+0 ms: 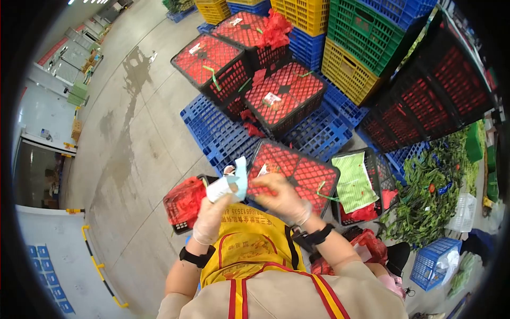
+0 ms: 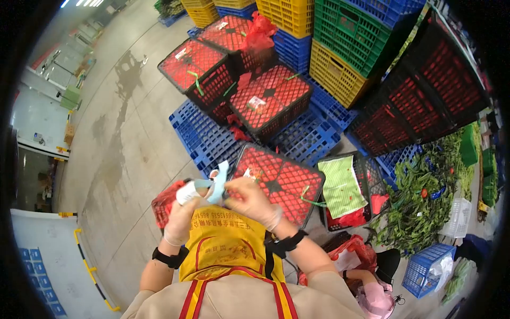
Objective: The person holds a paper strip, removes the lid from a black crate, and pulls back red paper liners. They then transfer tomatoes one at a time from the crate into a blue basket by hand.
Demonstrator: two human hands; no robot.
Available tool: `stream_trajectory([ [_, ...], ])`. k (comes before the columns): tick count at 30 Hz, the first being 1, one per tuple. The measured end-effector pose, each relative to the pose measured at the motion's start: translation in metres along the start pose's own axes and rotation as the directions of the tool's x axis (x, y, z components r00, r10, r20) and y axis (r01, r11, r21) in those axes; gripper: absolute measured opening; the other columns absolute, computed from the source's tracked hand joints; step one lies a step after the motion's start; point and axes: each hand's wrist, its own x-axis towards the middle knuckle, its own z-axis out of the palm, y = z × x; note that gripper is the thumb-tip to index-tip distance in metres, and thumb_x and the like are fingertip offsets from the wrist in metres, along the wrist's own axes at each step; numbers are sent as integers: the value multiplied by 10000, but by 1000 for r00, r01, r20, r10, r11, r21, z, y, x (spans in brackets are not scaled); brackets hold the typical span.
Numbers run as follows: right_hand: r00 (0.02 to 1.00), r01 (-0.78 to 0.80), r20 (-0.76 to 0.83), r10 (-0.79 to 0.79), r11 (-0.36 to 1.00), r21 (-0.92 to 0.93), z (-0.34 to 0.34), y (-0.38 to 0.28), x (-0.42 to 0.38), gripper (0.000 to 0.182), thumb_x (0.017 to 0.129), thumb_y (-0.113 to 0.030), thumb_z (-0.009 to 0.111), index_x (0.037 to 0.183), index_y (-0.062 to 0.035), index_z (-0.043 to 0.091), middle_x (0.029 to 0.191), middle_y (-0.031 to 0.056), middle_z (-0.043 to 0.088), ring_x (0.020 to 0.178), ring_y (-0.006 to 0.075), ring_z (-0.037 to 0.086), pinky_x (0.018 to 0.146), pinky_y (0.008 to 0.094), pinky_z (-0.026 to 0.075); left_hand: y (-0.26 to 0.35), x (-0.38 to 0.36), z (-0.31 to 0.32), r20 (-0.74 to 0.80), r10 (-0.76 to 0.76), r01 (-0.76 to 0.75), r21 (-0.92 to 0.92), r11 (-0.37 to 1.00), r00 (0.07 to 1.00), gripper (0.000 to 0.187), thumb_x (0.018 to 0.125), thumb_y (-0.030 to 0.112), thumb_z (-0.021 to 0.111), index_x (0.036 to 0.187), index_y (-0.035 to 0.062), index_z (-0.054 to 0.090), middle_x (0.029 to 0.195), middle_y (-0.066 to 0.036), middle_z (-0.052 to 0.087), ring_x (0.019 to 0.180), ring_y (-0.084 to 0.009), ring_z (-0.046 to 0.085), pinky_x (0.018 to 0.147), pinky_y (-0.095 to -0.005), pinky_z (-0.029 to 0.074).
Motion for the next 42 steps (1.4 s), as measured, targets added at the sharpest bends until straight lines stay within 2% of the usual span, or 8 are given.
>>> stream_trajectory([
  [5, 975, -214, 91, 204, 971, 108, 58, 18, 70, 310, 789, -161, 655, 1075, -46, 617, 950, 128, 628, 898, 250, 605, 795, 335, 465, 21, 83, -22, 208, 116, -136, 87, 987, 971, 409, 884, 92, 537, 1276, -10, 478, 1162, -55, 571, 1072, -141, 534, 949, -291, 393],
  [10, 861, -361, -117, 495, 757, 544, 83, 47, 194, 166, 891, -76, 563, 1020, -5, 640, 916, 27, 651, 822, 91, 580, 725, 254, 476, 48, 198, -81, 316, -6, 76, -208, 975, 949, 537, 814, 117, 622, 1302, 20, 421, 1204, -51, 523, 1113, -148, 495, 980, -299, 371],
  [12, 789, -369, -224, 572, 733, 572, 78, 42, 265, 164, 890, -76, 571, 1015, 8, 634, 876, -7, 633, 794, 60, 572, 683, 224, 475, 66, 249, -108, 550, -117, 209, -107, 972, 827, 697, 784, 284, 695, 1343, 15, 378, 1302, -78, 476, 1165, -181, 469, 996, -329, 370],
  [16, 610, -277, -453, 650, 710, 647, 71, 56, 396, 122, 877, -44, 565, 984, -20, 619, 823, -7, 623, 663, 48, 552, 583, 211, 462, 92, 311, -168, 773, -389, 451, 150, 880, 501, 383, 831, 151, 666, 1175, 13, 569, 1072, -30, 630, 951, -117, 589, 883, -280, 454],
  [24, 559, -182, -588, 585, 778, 601, 48, 182, 480, 271, 868, 37, 520, 1134, -13, 515, 974, 50, 623, 807, 115, 602, 714, 256, 498, 164, 350, -300, 694, -589, 603, 276, 748, 414, 366, 836, 202, 672, 1107, -31, 596, 991, -90, 643, 897, -141, 609, 791, -267, 483],
  [29, 433, -163, -639, 636, 752, 639, 32, 227, 467, 306, 856, 61, 494, 1153, -14, 498, 1007, 79, 616, 839, 169, 617, 747, 305, 517, 205, 354, -349, 291, -839, 638, 550, 540, 459, 273, 813, 139, 663, 1015, -41, 628, 874, -104, 675, 773, -154, 627, 705, -280, 500],
  [34, 265, -170, -700, 663, 747, 643, -2, 235, 444, 411, 820, 91, 496, 1216, -19, 485, 1059, 69, 603, 918, 180, 603, 810, 317, 501, 184, 363, -388, 198, -852, 578, 658, 482, 485, 290, 804, 150, 669, 1015, -46, 638, 902, -95, 677, 789, -160, 622, 744, -286, 488],
  [42, 246, -313, -766, 593, 797, 517, -82, 262, 407, 728, 707, 119, 486, 1392, -32, 292, 1235, 88, 512, 1137, 215, 504, 962, 310, 382, 167, 414, -366, 48, -783, 481, 765, 428, 620, 376, 822, 196, 655, 1109, -43, 612, 979, -98, 665, 877, -158, 602, 788, -275, 462],
])
